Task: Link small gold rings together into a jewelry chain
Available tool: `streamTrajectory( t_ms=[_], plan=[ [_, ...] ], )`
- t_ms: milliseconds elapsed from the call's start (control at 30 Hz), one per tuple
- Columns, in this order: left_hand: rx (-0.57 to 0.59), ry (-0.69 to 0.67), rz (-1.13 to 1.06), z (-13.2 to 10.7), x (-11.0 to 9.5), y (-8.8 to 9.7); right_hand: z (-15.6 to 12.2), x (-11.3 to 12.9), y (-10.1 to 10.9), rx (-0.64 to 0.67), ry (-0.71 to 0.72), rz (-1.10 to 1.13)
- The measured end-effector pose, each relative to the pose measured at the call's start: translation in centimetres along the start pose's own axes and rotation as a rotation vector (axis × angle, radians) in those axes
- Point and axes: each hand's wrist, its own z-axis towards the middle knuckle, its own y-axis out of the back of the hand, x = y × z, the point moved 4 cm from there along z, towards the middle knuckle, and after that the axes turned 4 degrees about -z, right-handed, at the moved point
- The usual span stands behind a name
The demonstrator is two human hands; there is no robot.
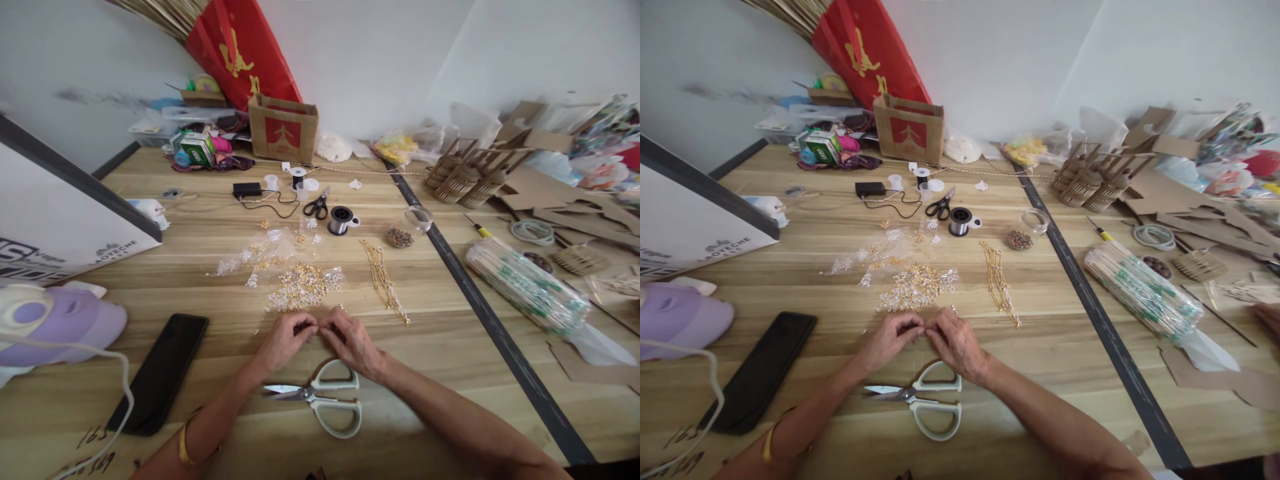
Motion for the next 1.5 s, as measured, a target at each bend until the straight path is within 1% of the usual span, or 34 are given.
streamTrajectory(
  t_ms=[100,200,367,533,733,967,1233,1500],
  plan=[
    [0.002,-0.014,0.018,-0.04,-0.02,0.03,-0.02,0.04,-0.09,0.022,0.023,-0.053],
    [0.010,-0.028,0.038,-0.08,-0.06,0.03,0.00,0.05,-0.09,0.037,0.016,-0.103],
    [0.026,-0.024,0.054,-0.02,-0.14,-0.01,0.06,0.17,-0.02,0.027,0.011,-0.141],
    [0.030,-0.022,0.056,-0.08,-0.35,-0.04,0.10,0.13,0.01,0.012,0.010,-0.099],
    [0.025,-0.025,0.034,-0.12,-0.02,-0.12,0.15,-0.07,-0.03,-0.009,0.000,-0.045],
    [-0.004,-0.036,0.016,0.02,0.07,-0.03,0.15,0.25,0.00,-0.015,0.020,-0.031],
    [0.004,0.013,-0.070,0.04,-0.33,0.27,-0.11,0.58,0.33,-0.046,0.035,-0.016],
    [-0.004,-0.006,-0.052,0.08,-0.48,0.29,-0.13,0.90,0.41,-0.023,0.020,-0.010]
  ],
)
